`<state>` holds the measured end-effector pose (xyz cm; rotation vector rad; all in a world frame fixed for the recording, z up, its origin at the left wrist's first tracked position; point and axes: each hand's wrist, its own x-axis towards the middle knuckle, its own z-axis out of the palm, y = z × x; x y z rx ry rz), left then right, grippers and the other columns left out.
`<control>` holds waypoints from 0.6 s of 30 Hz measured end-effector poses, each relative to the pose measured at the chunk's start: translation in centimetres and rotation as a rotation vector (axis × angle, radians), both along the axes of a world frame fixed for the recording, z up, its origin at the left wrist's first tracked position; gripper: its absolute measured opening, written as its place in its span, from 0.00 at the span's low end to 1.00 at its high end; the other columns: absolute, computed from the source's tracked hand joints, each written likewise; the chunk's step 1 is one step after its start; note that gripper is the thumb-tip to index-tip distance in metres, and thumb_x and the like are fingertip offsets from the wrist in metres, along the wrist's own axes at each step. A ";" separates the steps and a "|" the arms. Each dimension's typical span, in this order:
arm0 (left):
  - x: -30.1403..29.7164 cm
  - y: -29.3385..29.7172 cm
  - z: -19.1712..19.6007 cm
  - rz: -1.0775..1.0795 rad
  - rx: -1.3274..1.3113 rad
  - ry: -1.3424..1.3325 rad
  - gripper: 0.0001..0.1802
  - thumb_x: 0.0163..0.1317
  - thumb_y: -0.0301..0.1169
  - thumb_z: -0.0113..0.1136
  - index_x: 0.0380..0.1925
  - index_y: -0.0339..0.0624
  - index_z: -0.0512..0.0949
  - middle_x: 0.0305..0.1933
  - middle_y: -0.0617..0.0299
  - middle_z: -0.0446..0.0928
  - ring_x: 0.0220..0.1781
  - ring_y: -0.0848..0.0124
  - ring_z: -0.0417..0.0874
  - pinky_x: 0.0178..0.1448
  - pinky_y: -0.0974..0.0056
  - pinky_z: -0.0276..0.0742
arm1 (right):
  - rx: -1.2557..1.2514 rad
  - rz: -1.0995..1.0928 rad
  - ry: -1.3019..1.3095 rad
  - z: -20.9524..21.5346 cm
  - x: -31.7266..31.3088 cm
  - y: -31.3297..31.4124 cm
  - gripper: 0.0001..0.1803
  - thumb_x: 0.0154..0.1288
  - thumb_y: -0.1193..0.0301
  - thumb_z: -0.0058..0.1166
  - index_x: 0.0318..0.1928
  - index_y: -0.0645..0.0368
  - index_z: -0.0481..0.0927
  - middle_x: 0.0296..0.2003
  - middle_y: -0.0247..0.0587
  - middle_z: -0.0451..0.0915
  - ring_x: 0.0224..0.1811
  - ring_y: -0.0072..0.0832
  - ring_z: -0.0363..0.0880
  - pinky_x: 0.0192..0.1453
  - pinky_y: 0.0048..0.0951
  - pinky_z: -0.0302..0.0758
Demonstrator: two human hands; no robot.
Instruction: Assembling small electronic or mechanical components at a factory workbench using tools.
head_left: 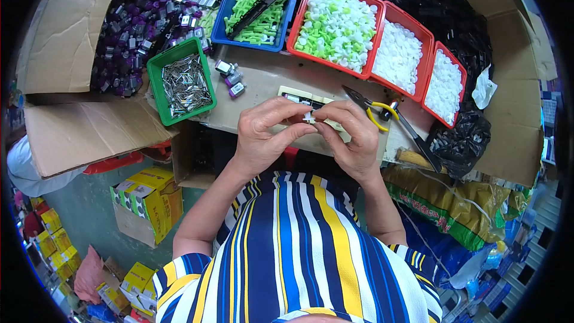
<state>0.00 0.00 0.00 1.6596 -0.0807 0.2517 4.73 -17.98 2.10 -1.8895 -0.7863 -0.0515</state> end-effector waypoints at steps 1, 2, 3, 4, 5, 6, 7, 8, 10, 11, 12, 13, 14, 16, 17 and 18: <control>0.0 -0.1 0.0 -0.005 0.010 -0.016 0.16 0.51 0.23 0.75 0.42 0.36 0.86 0.37 0.58 0.85 0.38 0.70 0.84 0.43 0.69 0.79 | 0.003 0.003 -0.004 0.0 0.0 0.0 0.12 0.55 0.84 0.65 0.42 0.64 0.83 0.38 0.45 0.82 0.39 0.35 0.83 0.41 0.30 0.78; 0.1 -0.2 0.0 -0.010 0.019 -0.031 0.16 0.51 0.23 0.75 0.42 0.36 0.86 0.37 0.58 0.85 0.38 0.71 0.84 0.43 0.69 0.79 | 0.006 0.005 -0.008 0.1 0.0 -0.1 0.12 0.55 0.84 0.65 0.41 0.65 0.83 0.37 0.44 0.82 0.38 0.34 0.82 0.40 0.29 0.78; 0.1 -0.1 0.0 -0.012 0.022 -0.031 0.16 0.51 0.23 0.75 0.42 0.36 0.86 0.37 0.58 0.85 0.38 0.71 0.84 0.43 0.69 0.79 | 0.008 0.003 -0.008 0.0 0.0 0.0 0.12 0.55 0.84 0.65 0.41 0.65 0.83 0.37 0.44 0.82 0.38 0.34 0.82 0.40 0.29 0.78; 0.2 0.1 -0.1 -0.017 0.039 -0.048 0.17 0.51 0.23 0.75 0.42 0.36 0.86 0.37 0.58 0.84 0.38 0.71 0.84 0.43 0.68 0.79 | -0.006 0.001 -0.043 -0.2 0.0 0.0 0.12 0.55 0.84 0.65 0.41 0.65 0.83 0.37 0.44 0.81 0.38 0.34 0.82 0.40 0.29 0.78; 0.2 0.2 -0.2 -0.022 0.057 -0.064 0.17 0.50 0.23 0.75 0.43 0.36 0.86 0.36 0.58 0.84 0.38 0.71 0.84 0.43 0.68 0.79 | -0.019 -0.001 -0.078 -0.3 0.0 0.1 0.11 0.55 0.84 0.65 0.40 0.65 0.84 0.37 0.44 0.81 0.38 0.33 0.82 0.39 0.29 0.78; 0.2 0.1 -0.2 -0.023 0.057 -0.063 0.17 0.50 0.23 0.75 0.43 0.36 0.86 0.36 0.58 0.84 0.38 0.71 0.84 0.43 0.68 0.79 | -0.020 -0.001 -0.077 -0.3 0.0 0.0 0.11 0.55 0.84 0.65 0.40 0.65 0.84 0.37 0.44 0.81 0.38 0.33 0.82 0.39 0.29 0.78; 0.2 0.1 -0.2 -0.028 0.060 -0.050 0.18 0.50 0.23 0.75 0.44 0.36 0.85 0.37 0.58 0.84 0.38 0.70 0.84 0.43 0.68 0.79 | -0.050 -0.010 -0.107 -0.4 0.0 -0.2 0.11 0.55 0.84 0.65 0.40 0.64 0.84 0.36 0.43 0.80 0.37 0.32 0.82 0.38 0.29 0.78; 0.2 0.0 -0.1 -0.033 0.065 -0.037 0.20 0.49 0.23 0.76 0.45 0.36 0.85 0.38 0.58 0.84 0.39 0.70 0.84 0.43 0.68 0.79 | -0.081 -0.019 -0.136 -0.5 0.0 -0.3 0.11 0.54 0.85 0.65 0.39 0.64 0.84 0.35 0.43 0.80 0.36 0.32 0.81 0.38 0.28 0.77; 0.4 0.0 0.1 -0.010 0.104 -0.050 0.21 0.48 0.24 0.76 0.45 0.37 0.85 0.39 0.58 0.83 0.40 0.70 0.83 0.44 0.67 0.79 | -0.090 -0.063 -0.154 -0.9 0.1 -0.5 0.11 0.54 0.85 0.65 0.39 0.64 0.84 0.34 0.42 0.79 0.34 0.30 0.80 0.36 0.28 0.76; 0.5 0.0 0.2 0.016 0.143 -0.063 0.22 0.48 0.24 0.77 0.46 0.37 0.85 0.40 0.58 0.83 0.41 0.69 0.83 0.45 0.67 0.78 | -0.101 -0.105 -0.173 -1.1 0.1 -0.5 0.11 0.54 0.85 0.65 0.39 0.64 0.84 0.32 0.41 0.77 0.33 0.29 0.79 0.34 0.27 0.75; 0.5 0.1 0.1 0.011 0.144 -0.063 0.22 0.48 0.24 0.77 0.46 0.37 0.85 0.40 0.58 0.83 0.41 0.69 0.83 0.45 0.67 0.78 | -0.101 -0.109 -0.172 -1.5 0.2 -0.7 0.11 0.54 0.85 0.65 0.39 0.64 0.84 0.32 0.41 0.77 0.33 0.29 0.79 0.34 0.27 0.75; 0.6 0.2 -0.2 0.047 0.229 -0.108 0.23 0.46 0.25 0.77 0.46 0.37 0.85 0.40 0.57 0.83 0.41 0.65 0.82 0.45 0.64 0.78 | -0.121 -0.135 -0.171 -1.9 0.3 -0.8 0.11 0.54 0.85 0.65 0.39 0.64 0.84 0.31 0.40 0.76 0.31 0.28 0.77 0.32 0.27 0.73; 0.6 0.2 -0.5 0.083 0.314 -0.155 0.24 0.45 0.27 0.77 0.46 0.37 0.84 0.40 0.56 0.83 0.42 0.62 0.82 0.45 0.61 0.79 | -0.141 -0.160 -0.170 -2.4 0.4 -0.9 0.11 0.54 0.86 0.65 0.39 0.64 0.84 0.30 0.40 0.75 0.29 0.27 0.75 0.30 0.27 0.71; 0.5 0.1 -0.9 0.112 0.408 -0.207 0.23 0.44 0.27 0.77 0.45 0.38 0.84 0.39 0.57 0.82 0.42 0.60 0.81 0.45 0.60 0.78 | -0.139 -0.162 -0.161 -3.2 0.6 -1.0 0.11 0.54 0.85 0.65 0.39 0.64 0.84 0.29 0.39 0.74 0.28 0.27 0.74 0.29 0.27 0.69; 0.4 0.1 -1.2 0.142 0.499 -0.260 0.23 0.44 0.27 0.77 0.43 0.38 0.85 0.38 0.57 0.81 0.42 0.59 0.80 0.45 0.59 0.77 | -0.138 -0.164 -0.153 -3.5 0.6 -1.0 0.11 0.55 0.85 0.65 0.39 0.63 0.85 0.28 0.38 0.74 0.26 0.26 0.72 0.28 0.27 0.68; 0.3 0.0 -1.5 0.142 0.500 -0.259 0.23 0.44 0.27 0.77 0.43 0.38 0.85 0.38 0.57 0.81 0.42 0.59 0.80 0.45 0.59 0.77 | -0.138 -0.163 -0.152 -3.7 0.7 -1.0 0.11 0.55 0.85 0.65 0.39 0.63 0.85 0.28 0.38 0.74 0.26 0.26 0.72 0.28 0.27 0.68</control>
